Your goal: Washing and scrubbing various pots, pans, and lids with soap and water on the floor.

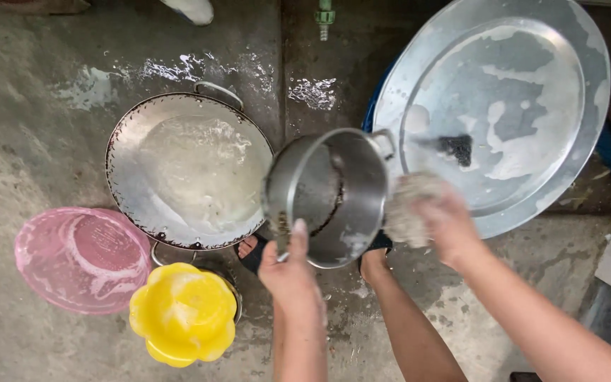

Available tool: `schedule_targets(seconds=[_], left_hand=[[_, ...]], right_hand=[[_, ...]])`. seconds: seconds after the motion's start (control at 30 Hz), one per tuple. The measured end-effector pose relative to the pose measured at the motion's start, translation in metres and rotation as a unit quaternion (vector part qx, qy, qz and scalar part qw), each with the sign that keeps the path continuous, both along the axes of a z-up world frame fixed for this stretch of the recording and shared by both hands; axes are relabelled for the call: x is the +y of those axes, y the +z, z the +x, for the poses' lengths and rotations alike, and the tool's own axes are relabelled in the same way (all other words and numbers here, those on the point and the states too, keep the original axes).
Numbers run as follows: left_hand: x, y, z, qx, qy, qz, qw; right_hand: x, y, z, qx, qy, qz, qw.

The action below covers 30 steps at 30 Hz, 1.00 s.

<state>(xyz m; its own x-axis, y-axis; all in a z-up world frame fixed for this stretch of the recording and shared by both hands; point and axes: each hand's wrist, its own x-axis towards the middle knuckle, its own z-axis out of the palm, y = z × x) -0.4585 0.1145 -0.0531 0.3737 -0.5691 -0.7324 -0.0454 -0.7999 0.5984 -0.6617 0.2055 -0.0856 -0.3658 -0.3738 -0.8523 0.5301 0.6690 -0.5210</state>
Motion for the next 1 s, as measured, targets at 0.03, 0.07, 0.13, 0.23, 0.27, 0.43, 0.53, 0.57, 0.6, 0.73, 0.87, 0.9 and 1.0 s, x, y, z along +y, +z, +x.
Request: schedule_targets(seconds=[0.03, 0.07, 0.13, 0.23, 0.27, 0.43, 0.53, 0.57, 0.6, 0.73, 0.87, 0.9, 1.0], left_hand=[[0.008, 0.001, -0.005, -0.001, -0.003, 0.002, 1.0], [0.017, 0.003, -0.009, 0.032, -0.012, -0.049, 0.998], [0.028, 0.012, -0.017, 0.065, -0.023, -0.1, 0.993], [0.024, 0.023, -0.03, 0.116, -0.015, -0.122, 0.986], [0.021, 0.025, -0.033, 0.102, 0.012, -0.09, 0.991], [0.006, 0.048, -0.031, 0.054, 0.022, -0.046, 0.997], [-0.009, 0.08, -0.026, 0.005, -0.054, -0.066, 0.996], [-0.017, 0.089, -0.022, -0.01, -0.065, -0.087, 0.994], [-0.025, 0.099, -0.018, -0.024, -0.076, -0.107, 0.991], [-0.037, 0.111, -0.014, 0.036, -0.052, -0.097, 0.993], [-0.031, 0.117, -0.04, 0.047, 0.014, -0.119, 0.992], [-0.037, 0.116, -0.045, 0.07, 0.037, -0.141, 0.987], [-0.056, 0.135, -0.039, 0.017, 0.088, -0.106, 0.99]], right_hand=[[-0.002, -0.008, 0.003, -0.001, -0.003, 0.002, 1.0], [-0.004, -0.016, 0.005, 0.108, 0.11, -0.133, 0.979], [-0.017, -0.016, 0.009, 0.21, 0.216, -0.263, 0.917], [-0.025, -0.021, 0.03, 0.319, 0.667, 0.023, 0.673], [-0.004, -0.039, 0.053, 0.333, 0.632, 0.023, 0.7], [-0.015, 0.02, 0.134, -0.189, 0.123, -0.017, 0.974], [0.003, 0.022, 0.158, -0.124, -0.055, -0.08, 0.988], [0.01, 0.025, 0.15, 0.058, 0.141, -0.167, 0.974], [0.017, 0.027, 0.141, 0.234, 0.325, -0.242, 0.883], [0.017, -0.044, 0.072, 0.481, 0.471, -0.254, 0.695], [-0.011, 0.042, 0.096, 0.321, 0.454, -0.084, 0.827], [-0.026, 0.08, 0.11, 0.251, 0.379, -0.082, 0.887], [-0.026, 0.133, 0.093, 0.375, 0.306, -0.248, 0.839]])
